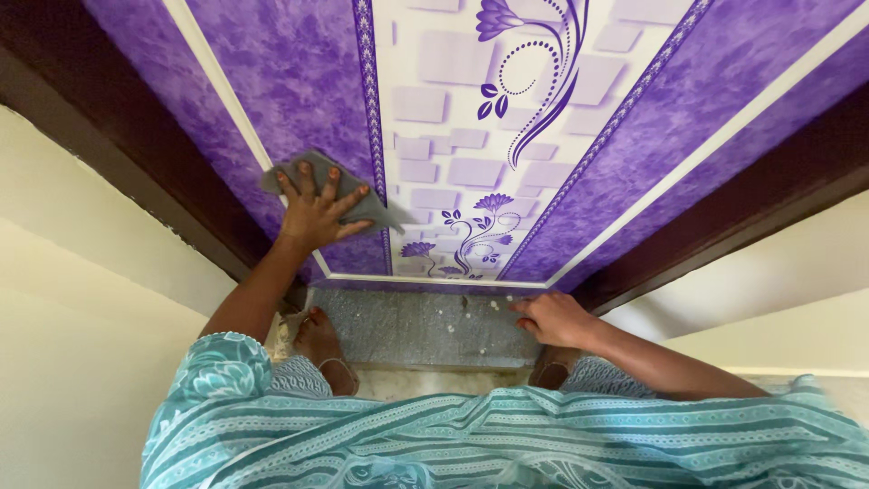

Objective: The person wipes the surface of a decorative purple and white door using a gray cloth, applying pressure with both hands to various sections of the pattern.

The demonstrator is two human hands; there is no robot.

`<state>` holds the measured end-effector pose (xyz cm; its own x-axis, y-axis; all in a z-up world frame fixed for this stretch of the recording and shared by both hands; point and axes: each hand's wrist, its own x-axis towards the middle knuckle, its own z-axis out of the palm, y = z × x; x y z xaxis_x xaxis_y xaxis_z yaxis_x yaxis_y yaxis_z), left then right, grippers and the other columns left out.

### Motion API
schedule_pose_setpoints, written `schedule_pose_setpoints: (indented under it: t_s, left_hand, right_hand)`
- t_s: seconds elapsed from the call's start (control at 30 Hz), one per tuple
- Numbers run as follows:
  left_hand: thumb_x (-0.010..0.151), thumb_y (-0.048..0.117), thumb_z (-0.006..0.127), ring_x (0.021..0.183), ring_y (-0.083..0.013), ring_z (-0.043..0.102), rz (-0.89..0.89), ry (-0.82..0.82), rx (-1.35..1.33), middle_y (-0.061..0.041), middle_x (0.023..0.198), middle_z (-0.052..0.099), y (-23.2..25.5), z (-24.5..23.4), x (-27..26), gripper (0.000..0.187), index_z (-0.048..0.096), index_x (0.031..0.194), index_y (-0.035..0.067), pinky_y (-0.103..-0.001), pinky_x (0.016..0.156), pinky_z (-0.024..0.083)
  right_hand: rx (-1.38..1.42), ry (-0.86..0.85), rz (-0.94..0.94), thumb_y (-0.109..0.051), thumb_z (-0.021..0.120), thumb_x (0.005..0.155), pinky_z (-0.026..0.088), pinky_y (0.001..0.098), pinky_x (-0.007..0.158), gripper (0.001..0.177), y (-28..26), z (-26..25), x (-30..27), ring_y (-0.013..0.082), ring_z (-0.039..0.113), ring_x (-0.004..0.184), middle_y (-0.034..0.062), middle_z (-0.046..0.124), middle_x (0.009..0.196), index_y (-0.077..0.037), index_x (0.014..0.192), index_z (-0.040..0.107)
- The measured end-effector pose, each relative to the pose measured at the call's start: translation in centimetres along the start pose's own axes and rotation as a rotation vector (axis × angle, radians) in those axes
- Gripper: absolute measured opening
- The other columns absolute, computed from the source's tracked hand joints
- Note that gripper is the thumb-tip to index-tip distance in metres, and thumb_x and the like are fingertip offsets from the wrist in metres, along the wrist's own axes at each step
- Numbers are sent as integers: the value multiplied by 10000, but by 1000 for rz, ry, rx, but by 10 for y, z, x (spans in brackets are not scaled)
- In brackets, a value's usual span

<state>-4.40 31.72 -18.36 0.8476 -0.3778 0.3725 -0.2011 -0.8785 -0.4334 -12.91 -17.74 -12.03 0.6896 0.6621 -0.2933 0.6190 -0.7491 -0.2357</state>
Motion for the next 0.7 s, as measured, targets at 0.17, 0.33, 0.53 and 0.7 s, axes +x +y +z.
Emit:
schedule_pose_setpoints:
  t_s: [0.17, 0.33, 0.53, 0.7]
  left_hand:
    - [996, 618, 400, 1561, -359, -82, 547, -252, 411, 13, 1726, -140, 0, 23, -43, 869, -173, 1610, 394, -698, 1168, -14]
    - [988, 514, 517, 1562, -308, -40, 592, 97, 494, -1, 1715, -133, 41, 27, -13, 948, -180, 1612, 357, -643, 1185, -46]
    - [909, 841, 365, 1557, -391, -113, 441, 165, 212, -15, 1735, -135, 117, -66, 82, 999, -179, 1619, 396, -700, 1161, -84]
    - [883, 931, 440, 1561, -449, -161, 158, 451, 11, -34, 1765, -93, 141, -153, 155, 1035, -34, 1685, 480, -766, 1143, -118]
  right_hand:
    - [-6, -164, 117, -253, 596, 968, 579, 456, 896, 433, -12, 1, -3, 327, 757, 899, 178, 738, 1055, -161, 1391, 605]
    - [-86, -110, -12, -257, 632, 947, 521, 520, 934, 439, -35, -6, -3, 376, 699, 994, 183, 726, 1100, -149, 1373, 618]
    - [-132, -111, -40, -234, 612, 952, 499, 540, 943, 367, -58, -20, 13, 372, 706, 978, 192, 720, 1078, -123, 1301, 642]
    - [-49, 43, -204, -178, 627, 893, 534, 527, 875, 250, -79, -27, 26, 378, 697, 974, 175, 719, 1076, -90, 1108, 718]
